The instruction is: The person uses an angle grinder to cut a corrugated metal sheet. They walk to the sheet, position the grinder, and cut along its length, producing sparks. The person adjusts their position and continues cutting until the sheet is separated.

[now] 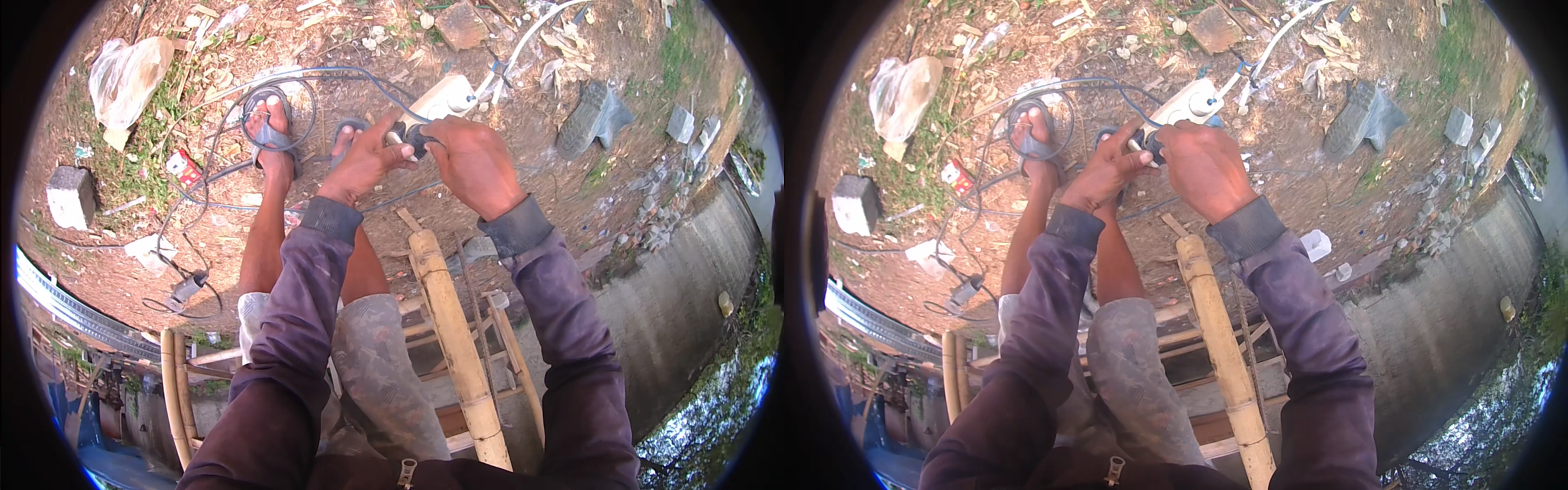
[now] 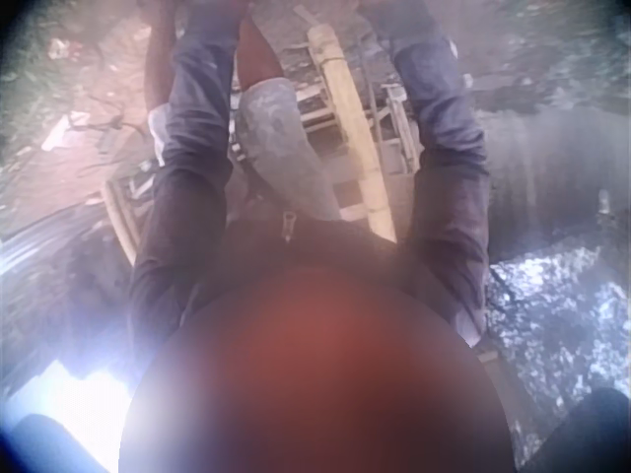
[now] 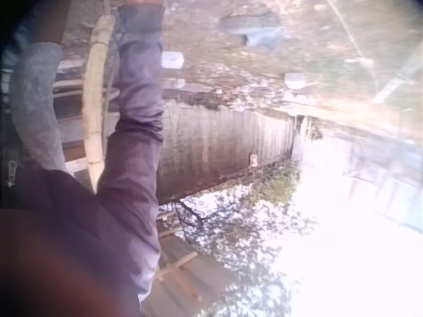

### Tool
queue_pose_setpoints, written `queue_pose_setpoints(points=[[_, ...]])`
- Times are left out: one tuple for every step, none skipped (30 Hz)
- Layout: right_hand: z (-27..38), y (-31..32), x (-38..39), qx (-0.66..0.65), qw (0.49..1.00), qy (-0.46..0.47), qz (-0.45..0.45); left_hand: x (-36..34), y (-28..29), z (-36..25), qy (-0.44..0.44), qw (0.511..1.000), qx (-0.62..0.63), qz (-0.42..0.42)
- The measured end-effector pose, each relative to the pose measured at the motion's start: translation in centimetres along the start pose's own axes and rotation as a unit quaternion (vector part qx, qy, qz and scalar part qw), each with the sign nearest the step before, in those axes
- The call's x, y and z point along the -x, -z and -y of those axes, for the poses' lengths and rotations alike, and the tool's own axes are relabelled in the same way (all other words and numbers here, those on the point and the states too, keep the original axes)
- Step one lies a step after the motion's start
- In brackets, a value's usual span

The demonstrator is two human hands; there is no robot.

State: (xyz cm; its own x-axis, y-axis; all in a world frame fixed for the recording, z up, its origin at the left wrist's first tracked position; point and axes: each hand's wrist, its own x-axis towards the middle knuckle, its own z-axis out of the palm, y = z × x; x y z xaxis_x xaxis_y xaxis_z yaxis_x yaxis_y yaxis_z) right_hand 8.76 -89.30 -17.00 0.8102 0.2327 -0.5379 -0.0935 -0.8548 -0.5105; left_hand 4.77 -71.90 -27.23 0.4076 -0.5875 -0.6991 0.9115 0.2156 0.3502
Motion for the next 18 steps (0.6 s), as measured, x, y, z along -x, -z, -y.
queue_pose_setpoints(points=[[-0.1,-0.1,-0.3,-0.006,1.0,0.007,-0.006,0.0,0.1,0.0,0.002,1.0,-0.008,-0.003],[-0.3,-0.1,-0.5,-0.011,1.0,0.014,-0.013,-0.1,0.2,-0.1,-0.001,1.0,-0.016,-0.001],[-0.2,0.0,-0.8,-0.017,0.999,0.022,-0.019,-0.1,0.4,-0.1,-0.003,1.0,-0.023,0.0],[-0.1,0.2,-1.1,-0.013,1.0,0.012,0.008,-0.2,0.6,0.0,-0.003,1.0,-0.021,-0.003],[0.0,0.5,-1.3,-0.007,0.999,0.002,0.035,-0.2,0.7,0.1,-0.004,1.0,-0.019,-0.005],[0.2,0.8,-1.5,-0.002,0.998,-0.008,0.062,-0.2,0.7,0.2,-0.001,1.0,-0.006,-0.011],[0.4,1.0,-1.8,0.005,0.996,-0.023,0.089,-0.2,0.7,0.2,0.0,1.0,0.001,-0.017],[0.7,1.0,-2.1,0.013,0.993,-0.037,0.115,-0.1,0.7,0.3,0.001,1.0,0.008,-0.022],[0.9,1.2,-2.3,0.022,0.988,-0.054,0.141,-0.2,0.7,0.3,0.0,1.0,0.009,-0.025],[0.9,1.2,-2.4,0.018,0.989,-0.056,0.138,-0.2,0.8,0.3,-0.001,1.0,0.007,-0.027],[0.7,1.1,-2.4,0.015,0.989,-0.057,0.136,-0.3,0.8,0.2,-0.001,1.0,0.004,-0.029],[0.6,0.9,-2.4,0.01,0.989,-0.058,0.133,-0.3,0.9,0.0,-0.002,1.0,-0.002,-0.031],[0.5,0.8,-2.5,0.013,0.989,-0.058,0.135,-0.3,0.8,-0.1,0.0,0.999,-0.009,-0.03],[0.3,0.7,-2.6,0.016,0.989,-0.058,0.136,-0.3,0.7,-0.3,0.002,0.999,-0.016,-0.03],[0.3,0.6,-2.7,0.018,0.989,-0.058,0.136,-0.3,0.7,-0.3,0.006,0.999,-0.025,-0.025],[0.2,0.5,-2.9,0.018,0.99,-0.051,0.127,-0.3,0.6,-0.3,0.004,0.999,-0.021,-0.025],[0.1,0.4,-3.0,0.018,0.992,-0.044,0.117,-0.4,0.6,-0.3,0.002,1.0,-0.018,-0.024],[0.1,0.4,-3.2,0.017,0.993,-0.036,0.109,-0.6,0.5,-0.1,-0.007,1.0,-0.002,-0.03]])
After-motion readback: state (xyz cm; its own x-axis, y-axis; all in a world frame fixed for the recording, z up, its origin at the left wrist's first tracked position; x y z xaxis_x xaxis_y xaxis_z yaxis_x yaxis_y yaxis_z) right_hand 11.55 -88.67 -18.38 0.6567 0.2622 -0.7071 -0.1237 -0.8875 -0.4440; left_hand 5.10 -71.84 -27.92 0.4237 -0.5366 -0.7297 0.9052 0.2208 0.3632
